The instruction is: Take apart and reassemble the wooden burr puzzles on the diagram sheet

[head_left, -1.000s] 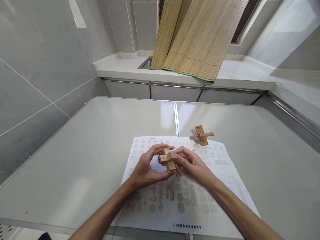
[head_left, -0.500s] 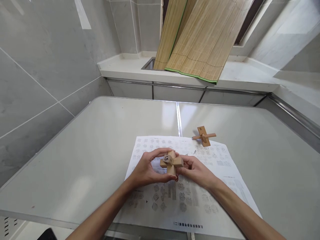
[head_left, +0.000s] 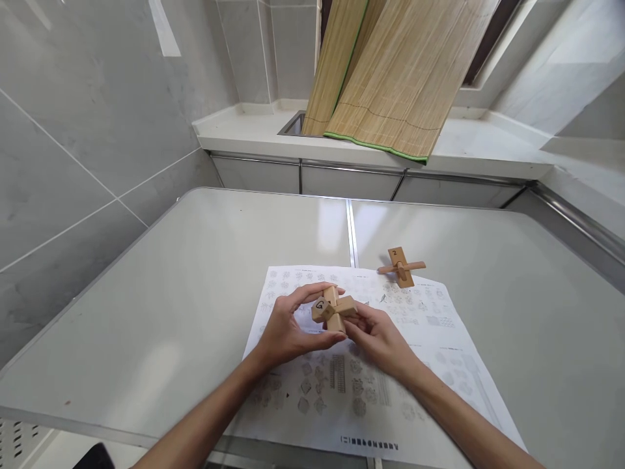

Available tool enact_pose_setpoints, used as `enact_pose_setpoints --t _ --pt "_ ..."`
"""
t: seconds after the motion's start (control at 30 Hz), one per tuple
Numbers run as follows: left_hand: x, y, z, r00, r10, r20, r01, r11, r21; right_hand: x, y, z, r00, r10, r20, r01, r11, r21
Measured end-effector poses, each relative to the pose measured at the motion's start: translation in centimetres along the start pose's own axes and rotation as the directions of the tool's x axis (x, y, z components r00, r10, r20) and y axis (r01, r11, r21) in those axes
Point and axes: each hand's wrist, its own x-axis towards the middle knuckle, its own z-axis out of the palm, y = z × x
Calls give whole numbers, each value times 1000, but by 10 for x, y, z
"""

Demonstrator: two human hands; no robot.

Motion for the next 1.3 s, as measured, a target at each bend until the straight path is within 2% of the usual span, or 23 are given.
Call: enact_pose_setpoints --t 0.1,0.23,0.4,0.53,0.73,0.8,0.9,0.97,1.03,1.13,1.3 --pt "1 1 -1 998 -23 52 26 998 -62 2 -1 -2 990 45 134 -66 985 156" --pt "0 2 -2 995 7 101 4 994 -113 2 6 -4 974 58 219 -126 942 310" --pt "1 0 -3 974 74 216 -32 980 -195 0 14 -6 915 136 379 -318 822 473" --pt "3 2 -5 943 95 317 -13 968 -251 -5 14 -5 853 214 477 -467 721 512" --pt "4 9 -8 904 101 416 2 971 -240 -8 15 -6 790 314 526 -578 668 469" --pt "3 9 -7 919 68 388 19 976 -215 -6 14 -7 812 305 497 -557 658 507" --pt "1 5 -3 964 -7 267 55 984 -171 -1 9 -7 923 275 270 -383 723 575" --pt "0 2 0 978 -58 202 88 986 -143 1 4 -5 958 246 149 -286 774 564" --pt "0 1 4 983 -98 153 119 984 -132 3 2 -3 965 235 113 -258 797 547" --pt "0 1 7 987 -135 90 145 982 -122 3 0 0 965 224 139 -263 788 556" --pt "1 4 5 991 -100 93 109 990 -93 2 0 0 971 198 137 -239 748 619"
